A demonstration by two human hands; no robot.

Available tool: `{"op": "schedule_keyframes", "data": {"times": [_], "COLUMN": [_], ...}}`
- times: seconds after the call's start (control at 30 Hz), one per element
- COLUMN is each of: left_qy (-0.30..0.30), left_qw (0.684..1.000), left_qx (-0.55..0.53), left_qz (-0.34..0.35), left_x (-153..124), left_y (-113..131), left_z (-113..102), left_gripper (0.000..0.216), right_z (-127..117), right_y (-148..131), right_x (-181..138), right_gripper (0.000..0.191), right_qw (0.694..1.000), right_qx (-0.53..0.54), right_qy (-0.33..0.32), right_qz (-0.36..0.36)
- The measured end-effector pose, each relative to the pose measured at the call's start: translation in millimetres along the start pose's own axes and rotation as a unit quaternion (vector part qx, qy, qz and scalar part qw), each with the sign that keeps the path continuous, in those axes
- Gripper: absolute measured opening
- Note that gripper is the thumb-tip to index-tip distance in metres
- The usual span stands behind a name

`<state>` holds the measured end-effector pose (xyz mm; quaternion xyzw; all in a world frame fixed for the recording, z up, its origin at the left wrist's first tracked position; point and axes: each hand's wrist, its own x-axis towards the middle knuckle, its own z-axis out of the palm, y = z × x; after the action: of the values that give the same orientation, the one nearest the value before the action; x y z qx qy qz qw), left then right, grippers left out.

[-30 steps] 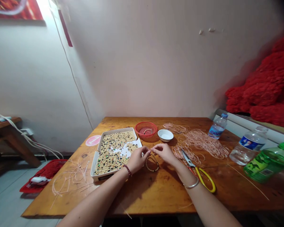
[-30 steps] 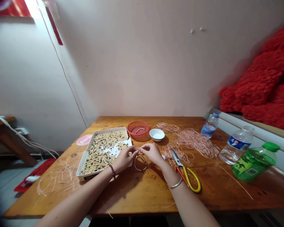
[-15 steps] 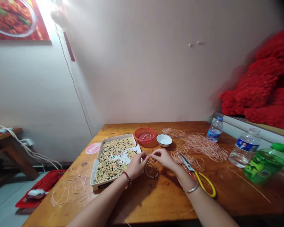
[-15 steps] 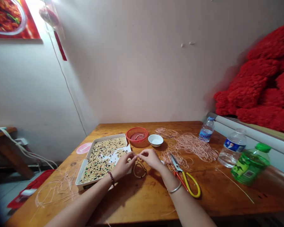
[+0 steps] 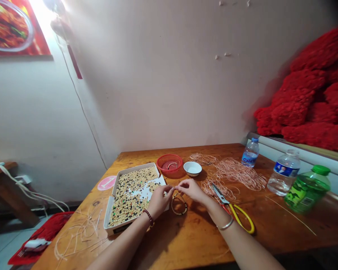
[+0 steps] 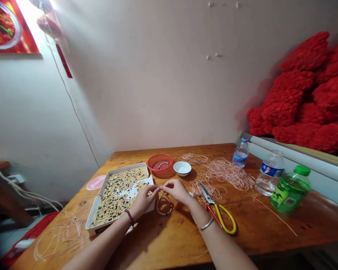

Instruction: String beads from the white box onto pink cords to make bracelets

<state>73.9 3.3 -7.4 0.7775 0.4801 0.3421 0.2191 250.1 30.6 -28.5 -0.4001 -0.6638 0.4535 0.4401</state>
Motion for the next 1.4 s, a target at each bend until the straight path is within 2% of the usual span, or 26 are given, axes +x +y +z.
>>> {"op": "schedule_keyframes", "data": {"times": [0.17, 0.37, 0.7, 0.83, 1.07, 1.4], "left_qy": [0.026, 0.079, 0.097, 0.092, 0.096, 0.09], "left_qw": [0.999, 0.995, 0.994, 0.994, 0.991, 0.993], "left_qx": [-0.021, -0.051, 0.01, 0.044, 0.088, 0.061], "left_qz": [-0.006, 0.015, 0.044, 0.034, 0.045, 0.04], "left_x": [1, -2, -6, -7, -11, -11], "left_y": [-2, -4, -6, -8, 1, 3], "left_z": [-1, 5, 8, 10, 7, 6], "left_gripper": [0.024, 0.019, 0.019, 0.02, 0.023, 0.019], "right_z": [1, 3, 3, 4, 7, 6], "right_y": [-4, 5, 6, 6, -3, -8], "right_x": [-2, 1, -3, -5, -8, -10], "right_gripper": [0.043, 0.041, 0.039, 0.04, 0.043, 0.045], "right_qw": [1.0, 1.0, 0.999, 0.998, 0.998, 0.998], "right_qx": [0.005, -0.012, -0.038, -0.044, -0.024, -0.016], "right_qy": [-0.013, 0.007, 0.03, 0.029, 0.031, 0.034], "right_qz": [0.002, -0.005, 0.004, 0.018, 0.042, 0.059]}}
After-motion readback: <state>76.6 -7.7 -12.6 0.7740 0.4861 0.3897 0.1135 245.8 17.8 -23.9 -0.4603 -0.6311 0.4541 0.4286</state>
